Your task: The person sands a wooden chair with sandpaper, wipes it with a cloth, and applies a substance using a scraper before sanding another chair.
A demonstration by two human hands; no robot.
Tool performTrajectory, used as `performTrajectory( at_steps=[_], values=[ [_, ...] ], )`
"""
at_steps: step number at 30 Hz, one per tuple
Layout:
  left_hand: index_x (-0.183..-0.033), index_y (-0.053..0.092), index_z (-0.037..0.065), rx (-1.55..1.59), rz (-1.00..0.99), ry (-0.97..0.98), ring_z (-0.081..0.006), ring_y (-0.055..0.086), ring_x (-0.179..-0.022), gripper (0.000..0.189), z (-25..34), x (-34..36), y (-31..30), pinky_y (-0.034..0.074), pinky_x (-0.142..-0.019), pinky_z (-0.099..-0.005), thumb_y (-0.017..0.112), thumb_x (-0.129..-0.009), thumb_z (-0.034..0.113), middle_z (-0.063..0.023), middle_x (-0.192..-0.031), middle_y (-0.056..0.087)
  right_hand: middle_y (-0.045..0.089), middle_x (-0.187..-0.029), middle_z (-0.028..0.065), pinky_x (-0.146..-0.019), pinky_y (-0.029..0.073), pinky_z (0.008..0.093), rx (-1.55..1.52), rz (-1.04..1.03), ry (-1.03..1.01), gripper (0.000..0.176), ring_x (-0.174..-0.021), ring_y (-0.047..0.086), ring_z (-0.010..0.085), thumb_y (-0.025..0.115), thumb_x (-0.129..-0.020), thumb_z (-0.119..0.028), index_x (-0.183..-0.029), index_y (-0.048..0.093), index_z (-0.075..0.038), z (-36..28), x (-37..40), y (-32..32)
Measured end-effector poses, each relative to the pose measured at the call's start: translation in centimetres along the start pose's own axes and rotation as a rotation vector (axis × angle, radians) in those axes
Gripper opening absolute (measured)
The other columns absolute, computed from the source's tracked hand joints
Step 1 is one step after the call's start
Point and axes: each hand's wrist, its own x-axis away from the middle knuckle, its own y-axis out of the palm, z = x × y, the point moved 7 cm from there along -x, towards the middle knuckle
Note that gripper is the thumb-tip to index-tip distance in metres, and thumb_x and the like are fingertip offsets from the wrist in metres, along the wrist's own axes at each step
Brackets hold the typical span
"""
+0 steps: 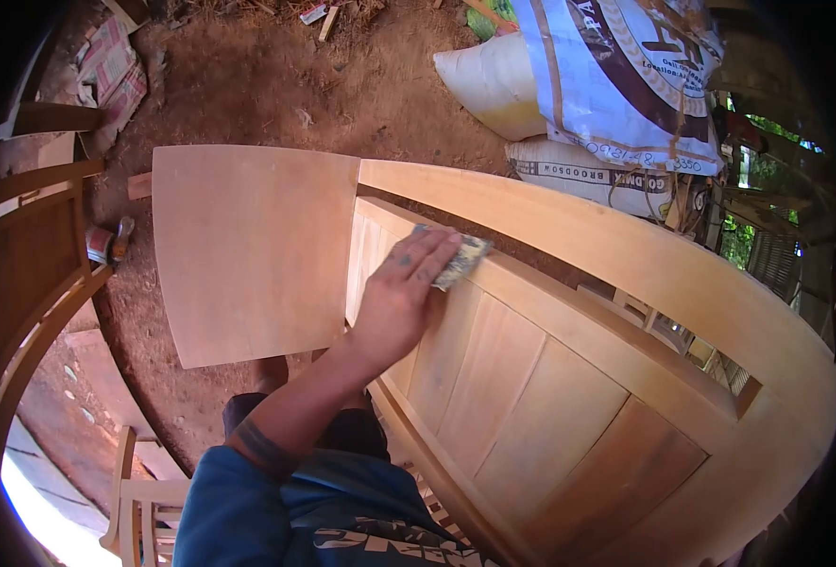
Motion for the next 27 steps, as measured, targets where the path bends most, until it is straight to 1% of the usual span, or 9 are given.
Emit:
performTrajectory(
  at_steps=[3, 5, 9, 13, 17, 18, 21, 25, 27],
  values=[
    [-0.123, 0.054, 0.003, 0.080, 0.011, 0.047, -0.0370, 0.054, -0.111, 0.060, 4.0, -0.8, -0.5, 0.046, -0.095, -0.0418, 0.057, -0.065, -0.014, -0.0171, -0.121, 0.056, 0.027, -0.134, 0.0233, -0.102, 0.034, 0.0561, 0.067, -0.040, 0.137, 0.045, -0.124, 0.034, 0.0388, 0.040, -0.095, -0.045, -0.119, 0.030, -0.008, 3.7, 3.7, -0.9],
    [-0.123, 0.053, 0.002, 0.192, 0.017, 0.142, -0.0360, 0.054, -0.111, 0.061, 7.3, -1.3, -1.0, 0.046, -0.095, -0.0421, 0.058, -0.064, -0.014, -0.0169, -0.122, 0.056, 0.027, -0.135, 0.0242, -0.102, 0.034, 0.0565, 0.127, 0.007, -0.040, 0.046, -0.124, 0.033, 0.0401, 0.038, -0.095, -0.047, -0.119, 0.031, -0.009, 2.6, 2.3, -0.7],
    [-0.124, 0.052, 0.001, -0.068, 0.006, -0.017, -0.0350, 0.054, -0.111, 0.068, -1.5, 0.7, 0.8, 0.045, -0.097, -0.0419, 0.061, -0.059, -0.014, -0.0161, -0.120, 0.056, 0.028, -0.134, 0.0258, -0.101, 0.034, 0.0566, 0.056, 0.092, -0.072, 0.048, -0.126, 0.032, 0.0413, 0.036, -0.094, -0.052, -0.118, 0.031, -0.010, 0.7, 0.5, -0.1],
    [-0.124, 0.052, 0.002, 0.147, 0.010, 0.137, -0.0358, 0.053, -0.112, 0.063, 6.7, -0.5, -0.7, 0.046, -0.095, -0.0421, 0.055, -0.064, -0.017, -0.0171, -0.123, 0.054, 0.029, -0.135, 0.0264, -0.101, 0.034, 0.0568, 0.027, 0.090, -0.060, 0.047, -0.127, 0.031, 0.0416, 0.037, -0.094, -0.051, -0.116, 0.037, -0.010, 1.7, 1.2, -0.4],
    [-0.124, 0.053, 0.003, -0.025, -0.017, -0.063, -0.0359, 0.054, -0.111, 0.067, -0.4, -0.2, -0.1, 0.045, -0.095, -0.0419, 0.063, -0.059, -0.012, -0.0159, -0.121, 0.054, 0.028, -0.135, 0.0265, -0.101, 0.034, 0.0577, -0.021, 0.232, -0.034, 0.046, -0.128, 0.030, 0.0413, 0.043, -0.093, -0.049, -0.114, 0.041, -0.009, 1.3, 0.9, -0.1],
    [-0.123, 0.053, 0.003, 0.026, -0.003, 0.000, -0.0359, 0.054, -0.110, 0.065, 0.4, 0.6, 0.2, 0.046, -0.095, -0.0416, 0.062, -0.061, -0.013, -0.0162, -0.121, 0.054, 0.029, -0.135, 0.0266, -0.101, 0.033, 0.0581, -0.026, 0.278, -0.009, 0.045, -0.128, 0.030, 0.0413, 0.045, -0.092, -0.049, -0.114, 0.042, -0.009, 1.6, 1.4, -0.1],
    [-0.123, 0.053, 0.003, 0.168, 0.026, 0.159, -0.0362, 0.054, -0.109, 0.060, 7.5, -1.0, -1.0, 0.047, -0.093, -0.0415, 0.057, -0.066, -0.015, -0.0171, -0.120, 0.054, 0.028, -0.134, 0.0260, -0.100, 0.034, 0.0585, -0.027, 0.183, -0.011, 0.045, -0.126, 0.031, 0.0417, 0.045, -0.092, -0.047, -0.115, 0.038, -0.009, 1.6, 1.4, 0.0],
    [-0.125, 0.051, 0.002, -0.055, -0.042, -0.147, -0.0370, 0.053, -0.110, 0.067, -2.2, 0.8, 0.7, 0.045, -0.096, -0.0430, 0.063, -0.061, -0.012, -0.0167, -0.121, 0.054, 0.026, -0.133, 0.0253, -0.100, 0.035, 0.0587, -0.025, 0.083, 0.022, 0.047, -0.123, 0.032, 0.0423, 0.045, -0.092, -0.046, -0.118, 0.032, -0.009, 1.9, 1.9, -0.1],
    [-0.126, 0.051, 0.003, 0.044, 0.025, 0.029, -0.0369, 0.054, -0.109, 0.064, 2.6, 0.1, -0.1, 0.046, -0.094, -0.0419, 0.060, -0.065, -0.013, -0.0177, -0.121, 0.053, 0.025, -0.133, 0.0250, -0.099, 0.035, 0.0587, -0.039, 0.050, 0.050, 0.047, -0.122, 0.032, 0.0425, 0.044, -0.092, -0.046, -0.119, 0.030, -0.009, 2.7, 2.7, -0.1]
  ],
)
